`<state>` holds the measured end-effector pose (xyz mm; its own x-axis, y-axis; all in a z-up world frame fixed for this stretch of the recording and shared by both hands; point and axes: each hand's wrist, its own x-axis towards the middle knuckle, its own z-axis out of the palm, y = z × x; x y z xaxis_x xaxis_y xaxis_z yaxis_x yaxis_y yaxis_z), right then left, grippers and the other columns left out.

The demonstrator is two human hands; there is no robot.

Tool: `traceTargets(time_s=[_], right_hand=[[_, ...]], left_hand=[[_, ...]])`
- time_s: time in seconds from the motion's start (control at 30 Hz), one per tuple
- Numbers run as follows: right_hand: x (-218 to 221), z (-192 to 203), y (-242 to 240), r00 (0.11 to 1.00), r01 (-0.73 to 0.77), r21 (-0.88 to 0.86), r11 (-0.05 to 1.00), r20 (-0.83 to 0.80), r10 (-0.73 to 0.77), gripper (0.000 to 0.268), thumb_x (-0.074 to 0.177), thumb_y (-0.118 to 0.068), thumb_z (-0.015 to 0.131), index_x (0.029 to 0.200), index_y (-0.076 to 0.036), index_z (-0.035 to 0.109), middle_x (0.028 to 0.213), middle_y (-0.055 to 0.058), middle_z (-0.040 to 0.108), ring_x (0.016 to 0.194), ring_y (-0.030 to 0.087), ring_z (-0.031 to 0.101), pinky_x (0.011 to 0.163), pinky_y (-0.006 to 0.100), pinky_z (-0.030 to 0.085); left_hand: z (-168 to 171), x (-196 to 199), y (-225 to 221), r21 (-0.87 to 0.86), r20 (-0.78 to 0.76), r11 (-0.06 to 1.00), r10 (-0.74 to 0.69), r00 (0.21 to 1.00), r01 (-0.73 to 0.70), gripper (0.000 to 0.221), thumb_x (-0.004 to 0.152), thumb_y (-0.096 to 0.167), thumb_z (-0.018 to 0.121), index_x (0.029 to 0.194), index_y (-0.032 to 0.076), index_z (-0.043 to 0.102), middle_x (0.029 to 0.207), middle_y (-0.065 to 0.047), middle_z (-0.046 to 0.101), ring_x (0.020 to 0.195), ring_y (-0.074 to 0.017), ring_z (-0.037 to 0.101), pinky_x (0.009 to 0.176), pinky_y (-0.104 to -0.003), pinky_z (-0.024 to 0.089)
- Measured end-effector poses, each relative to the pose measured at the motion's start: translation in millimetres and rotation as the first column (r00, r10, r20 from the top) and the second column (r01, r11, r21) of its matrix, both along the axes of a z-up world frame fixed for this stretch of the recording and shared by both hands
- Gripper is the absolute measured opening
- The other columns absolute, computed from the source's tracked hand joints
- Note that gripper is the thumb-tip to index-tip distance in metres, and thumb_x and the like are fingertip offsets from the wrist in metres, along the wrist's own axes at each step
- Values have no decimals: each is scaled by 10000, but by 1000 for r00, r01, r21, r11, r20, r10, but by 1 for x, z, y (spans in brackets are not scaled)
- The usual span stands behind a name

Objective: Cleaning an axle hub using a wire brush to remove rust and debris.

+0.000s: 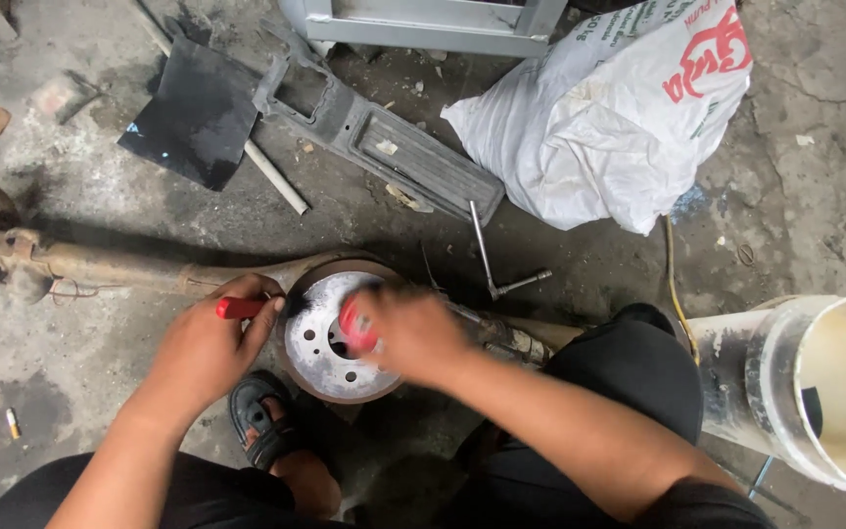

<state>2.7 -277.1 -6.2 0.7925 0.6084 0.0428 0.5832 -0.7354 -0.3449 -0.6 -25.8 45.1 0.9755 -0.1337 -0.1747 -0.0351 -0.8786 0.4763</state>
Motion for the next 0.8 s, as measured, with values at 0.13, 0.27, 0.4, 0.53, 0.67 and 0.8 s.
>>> traceTargets(time_s=[0.13, 0.27, 0.4, 0.53, 0.67, 0.8], right_hand=[[-28, -39, 13, 985, -163, -69, 984, 44, 166, 568, 782, -485, 703, 1194, -120, 563, 878, 159, 658, 759, 385, 704, 673, 510, 525], [6, -15, -3, 994, -47, -13, 999, -96, 45, 602, 775, -482, 731, 1222, -138, 519, 898, 165, 699, 809, 411, 724, 688, 530, 539], [20, -7, -7, 999, 34, -69, 997, -9, -34, 601, 783, -483, 752, 1191, -114, 511, 899, 169, 687, 799, 408, 714, 664, 522, 542], [-16, -16, 10, 994, -88, -20, 996, -69, 87, 572, 782, -436, 747, 1208, -116, 541, 909, 173, 683, 811, 405, 712, 659, 524, 542], [7, -11, -2, 996, -58, -39, 998, -75, 55, 577, 811, -446, 736, 1226, -114, 510, 898, 178, 689, 820, 399, 720, 664, 507, 548], [16, 5, -2, 999, 14, -37, 999, -50, -16, 531, 853, -457, 716, 1195, -107, 511, 877, 169, 694, 786, 391, 720, 645, 487, 549]], left_hand=[[1, 1, -3, 25, 0, 1000, -5, 1000, 5, 223, 982, 315, 606, 1155, 206, 695, 929, -178, 778, 939, -454, 739, 802, -567, 595], [-2, -1, 0, 16, -6, 1000, -3, 1000, 3, 245, 983, 335, 599, 1177, 209, 681, 944, -162, 777, 956, -444, 735, 801, -574, 594], [-1, 1, -1, 20, -3, 1000, 16, 1000, -15, 243, 995, 308, 595, 1188, 192, 684, 946, -164, 778, 942, -445, 741, 794, -573, 595], [-1, 1, -2, 39, -30, 999, 9, 1000, -7, 254, 982, 338, 593, 1196, 234, 681, 974, -146, 780, 971, -431, 737, 813, -561, 598], [-5, 0, -1, 30, 1, 999, -17, 1000, 17, 235, 986, 313, 605, 1167, 195, 698, 955, -165, 780, 953, -437, 743, 792, -562, 601], [-1, 0, -2, -10, 0, 1000, -1, 1000, 1, 242, 989, 290, 609, 1175, 159, 694, 941, -182, 779, 947, -461, 737, 790, -588, 594]])
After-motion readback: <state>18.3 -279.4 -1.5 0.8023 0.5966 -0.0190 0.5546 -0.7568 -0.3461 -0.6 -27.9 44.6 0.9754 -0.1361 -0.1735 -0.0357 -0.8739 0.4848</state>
